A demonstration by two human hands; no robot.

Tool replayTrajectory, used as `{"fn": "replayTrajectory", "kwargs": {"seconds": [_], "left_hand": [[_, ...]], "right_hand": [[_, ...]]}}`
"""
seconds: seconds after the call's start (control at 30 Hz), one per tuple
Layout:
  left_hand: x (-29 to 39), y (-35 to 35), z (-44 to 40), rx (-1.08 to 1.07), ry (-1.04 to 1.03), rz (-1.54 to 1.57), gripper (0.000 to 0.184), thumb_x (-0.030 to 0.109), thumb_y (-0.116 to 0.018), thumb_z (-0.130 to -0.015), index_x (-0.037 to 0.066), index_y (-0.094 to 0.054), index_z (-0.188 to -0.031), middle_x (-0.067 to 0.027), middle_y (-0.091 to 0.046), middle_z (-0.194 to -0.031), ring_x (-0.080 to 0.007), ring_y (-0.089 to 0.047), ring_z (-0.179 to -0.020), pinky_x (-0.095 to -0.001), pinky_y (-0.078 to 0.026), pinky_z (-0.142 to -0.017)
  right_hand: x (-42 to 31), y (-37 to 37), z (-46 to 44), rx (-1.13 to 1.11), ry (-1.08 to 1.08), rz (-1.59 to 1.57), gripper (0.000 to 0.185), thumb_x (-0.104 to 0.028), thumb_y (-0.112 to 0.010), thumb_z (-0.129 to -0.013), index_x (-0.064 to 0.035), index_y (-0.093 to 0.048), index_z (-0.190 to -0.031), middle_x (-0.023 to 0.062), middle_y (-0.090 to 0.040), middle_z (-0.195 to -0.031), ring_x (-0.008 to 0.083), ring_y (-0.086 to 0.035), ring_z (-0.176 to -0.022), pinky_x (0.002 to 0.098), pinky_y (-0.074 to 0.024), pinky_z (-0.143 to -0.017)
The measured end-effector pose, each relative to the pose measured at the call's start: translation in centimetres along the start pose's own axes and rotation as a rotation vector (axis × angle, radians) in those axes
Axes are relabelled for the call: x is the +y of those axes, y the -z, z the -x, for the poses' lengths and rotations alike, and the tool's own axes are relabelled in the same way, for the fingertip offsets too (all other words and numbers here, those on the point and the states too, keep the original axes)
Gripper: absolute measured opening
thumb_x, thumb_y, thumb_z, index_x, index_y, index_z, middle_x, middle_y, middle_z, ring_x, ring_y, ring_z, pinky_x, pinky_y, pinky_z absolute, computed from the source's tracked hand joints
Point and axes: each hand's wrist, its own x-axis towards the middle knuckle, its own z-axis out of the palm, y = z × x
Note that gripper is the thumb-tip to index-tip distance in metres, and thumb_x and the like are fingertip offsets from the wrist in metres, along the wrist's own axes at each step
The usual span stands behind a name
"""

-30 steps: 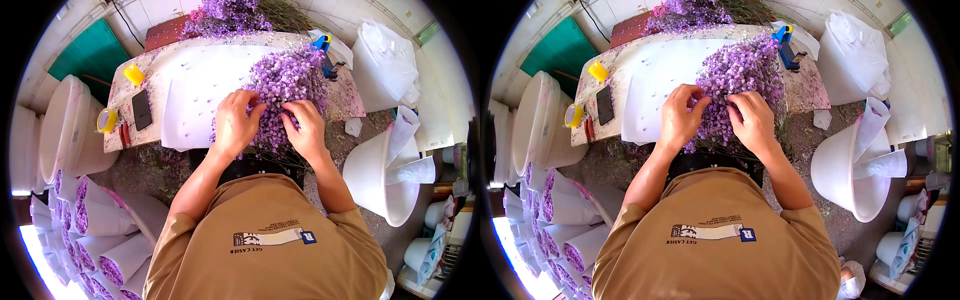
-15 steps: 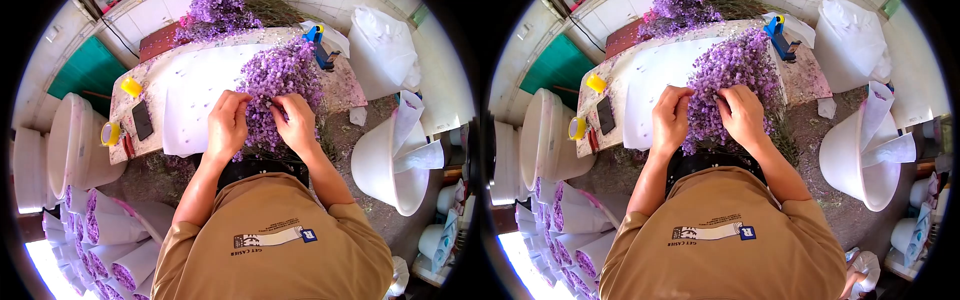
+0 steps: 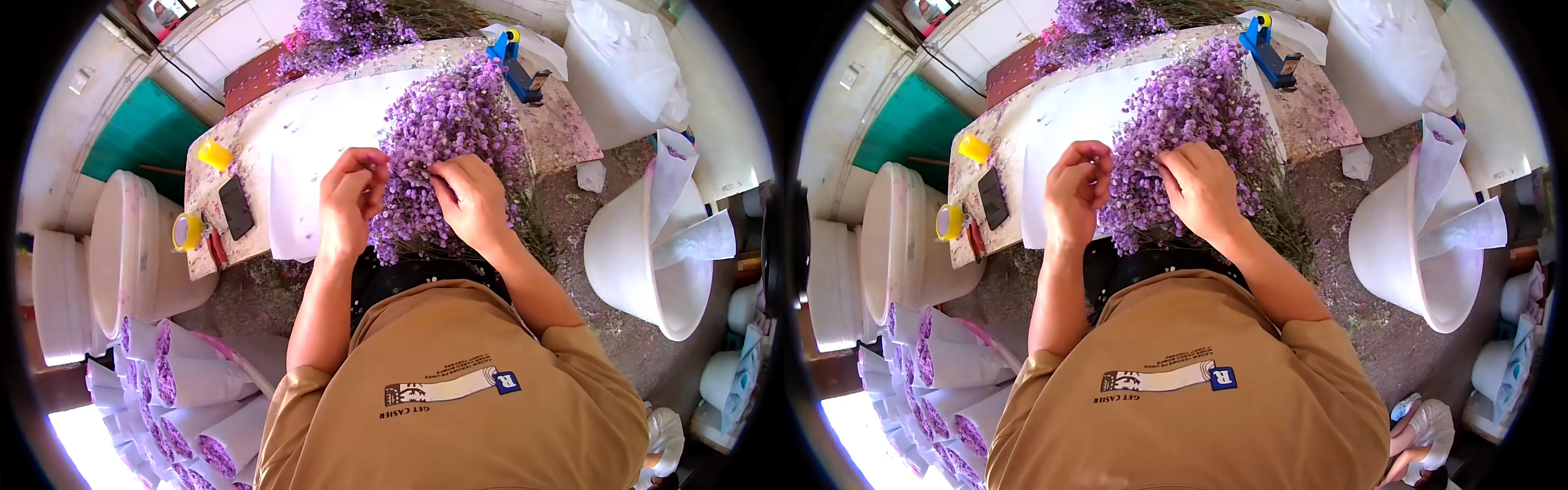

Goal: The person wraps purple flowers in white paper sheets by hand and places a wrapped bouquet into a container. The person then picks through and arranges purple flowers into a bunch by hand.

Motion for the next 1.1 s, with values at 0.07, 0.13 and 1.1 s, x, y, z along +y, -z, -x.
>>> {"fn": "replayTrajectory", "kwargs": {"seconds": [0.07, 0.13, 1.1], "left_hand": [[0.4, -0.1, -0.3, -0.161, 0.143, -0.317, 0.015, 0.011, -0.062, -0.095, -0.001, -0.067, -0.103, 0.0013, -0.058, -0.081, -0.0073, -0.052, -0.070, -0.0224, -0.042, -0.062], [-1.0, -0.8, -0.6, -0.131, -0.156, -0.766, 0.017, 0.009, -0.067, -0.090, -0.002, -0.068, -0.103, -0.0023, -0.058, -0.080, -0.0105, -0.054, -0.072, -0.0275, -0.044, -0.062], [-1.9, -2.5, -0.4, -0.225, -0.205, -0.808, 0.014, 0.009, -0.071, -0.091, -0.002, -0.066, -0.098, -0.0038, -0.065, -0.078, -0.0103, -0.055, -0.065, -0.0275, -0.047, -0.059]], "right_hand": [[-0.1, 0.0, -0.1, 0.003, 0.003, -0.007, 0.018, -0.002, -0.076, -0.078, -0.0063, -0.067, -0.094, 0.0063, -0.062, -0.083, 0.0275, -0.061, -0.080, 0.0395, -0.0465, -0.070], [-0.3, 0.1, 0.0, 0.009, 0.001, -0.011, 0.018, -0.002, -0.075, -0.079, -0.0062, -0.067, -0.094, 0.0062, -0.061, -0.083, 0.0275, -0.061, -0.080, 0.0397, -0.0462, -0.070], [0.2, 0.5, 0.3, -0.009, -0.033, -0.026, 0.016, -0.005, -0.074, -0.077, -0.0071, -0.067, -0.091, 0.0061, -0.062, -0.086, 0.0280, -0.061, -0.083, 0.0393, -0.0471, -0.073]]}}
